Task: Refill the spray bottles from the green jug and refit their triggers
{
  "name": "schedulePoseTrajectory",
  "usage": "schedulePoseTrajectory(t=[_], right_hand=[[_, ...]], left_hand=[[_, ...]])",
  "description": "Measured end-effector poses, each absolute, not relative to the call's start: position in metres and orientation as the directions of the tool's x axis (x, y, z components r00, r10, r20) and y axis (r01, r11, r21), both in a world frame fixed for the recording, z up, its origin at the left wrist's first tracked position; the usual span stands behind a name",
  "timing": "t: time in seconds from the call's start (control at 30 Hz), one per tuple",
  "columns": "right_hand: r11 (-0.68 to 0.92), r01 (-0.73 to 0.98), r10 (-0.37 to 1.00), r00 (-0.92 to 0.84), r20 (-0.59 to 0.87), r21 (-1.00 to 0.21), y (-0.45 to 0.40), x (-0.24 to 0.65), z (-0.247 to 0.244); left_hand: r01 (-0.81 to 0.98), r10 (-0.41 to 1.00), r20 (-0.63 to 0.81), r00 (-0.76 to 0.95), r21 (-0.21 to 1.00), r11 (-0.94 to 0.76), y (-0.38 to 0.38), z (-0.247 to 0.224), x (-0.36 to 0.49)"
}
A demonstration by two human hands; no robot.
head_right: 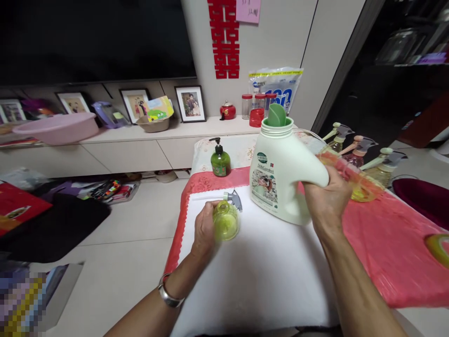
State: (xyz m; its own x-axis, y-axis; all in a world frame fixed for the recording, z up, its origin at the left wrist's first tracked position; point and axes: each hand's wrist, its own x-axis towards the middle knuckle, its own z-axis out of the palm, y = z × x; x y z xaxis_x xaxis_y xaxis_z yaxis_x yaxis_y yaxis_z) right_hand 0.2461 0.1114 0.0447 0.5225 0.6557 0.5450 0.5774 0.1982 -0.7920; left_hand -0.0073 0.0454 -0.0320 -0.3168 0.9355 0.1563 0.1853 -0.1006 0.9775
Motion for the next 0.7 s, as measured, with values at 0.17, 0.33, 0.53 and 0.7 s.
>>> schedulePoseTrajectory(t=[0.17, 0.33, 0.53, 0.7], right_hand=[[0.189, 0.579, 0.709, 0.479, 0.518, -0.793, 0.115, 0.245, 0.024], [0.152, 0.612, 0.755, 0.435, 0.490, -0.776, 0.114, 0.252, 0.016], [0.200, 0.548, 0.907, 0.209, 0.365, -0.812, 0.101, 0.277, 0.039], [0.286, 0.495, 0.864, 0.238, 0.444, -0.821, 0.079, 0.303, 0.056]], left_hand=[[0.206, 0.923, 0.201, -0.328, 0.969, -0.138, 0.046, -0.031, -0.008], [0.188, 0.917, 0.188, -0.352, 0.974, -0.127, 0.045, -0.028, -0.008], [0.086, 0.911, 0.125, -0.393, 0.991, -0.099, 0.045, -0.020, -0.010], [0.234, 0.921, 0.165, -0.353, 0.969, -0.084, 0.049, -0.009, -0.024]])
